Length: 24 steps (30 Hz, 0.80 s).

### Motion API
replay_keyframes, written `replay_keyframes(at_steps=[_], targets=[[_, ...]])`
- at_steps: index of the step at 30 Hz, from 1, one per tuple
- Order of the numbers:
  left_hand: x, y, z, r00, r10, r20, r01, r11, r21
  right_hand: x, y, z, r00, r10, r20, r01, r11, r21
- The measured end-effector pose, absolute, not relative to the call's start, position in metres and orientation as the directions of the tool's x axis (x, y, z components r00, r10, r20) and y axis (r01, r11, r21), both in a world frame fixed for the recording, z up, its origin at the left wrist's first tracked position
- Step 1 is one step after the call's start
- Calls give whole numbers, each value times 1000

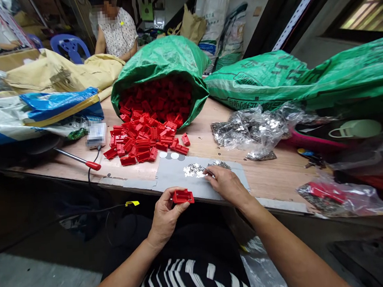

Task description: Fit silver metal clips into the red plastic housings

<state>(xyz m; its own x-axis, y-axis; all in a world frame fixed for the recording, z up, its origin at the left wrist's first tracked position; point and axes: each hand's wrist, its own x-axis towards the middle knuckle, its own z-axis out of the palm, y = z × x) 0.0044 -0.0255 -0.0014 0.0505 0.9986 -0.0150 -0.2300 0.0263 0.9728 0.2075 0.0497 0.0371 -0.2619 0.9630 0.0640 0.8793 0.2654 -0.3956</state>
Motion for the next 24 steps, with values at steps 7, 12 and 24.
replay_keyframes(at_steps=[7,12,24], targets=[[3,-26,-6,44,998,-51,-253,61,965,200,65,36,-303,952,-28,946,298,-127],[3,-24,-5,41,996,-76,-286,85,955,203,66,38,-276,961,-37,953,268,-141],[5,-26,0,72,992,-106,-326,124,937,208,59,29,-358,933,26,883,347,-315]])
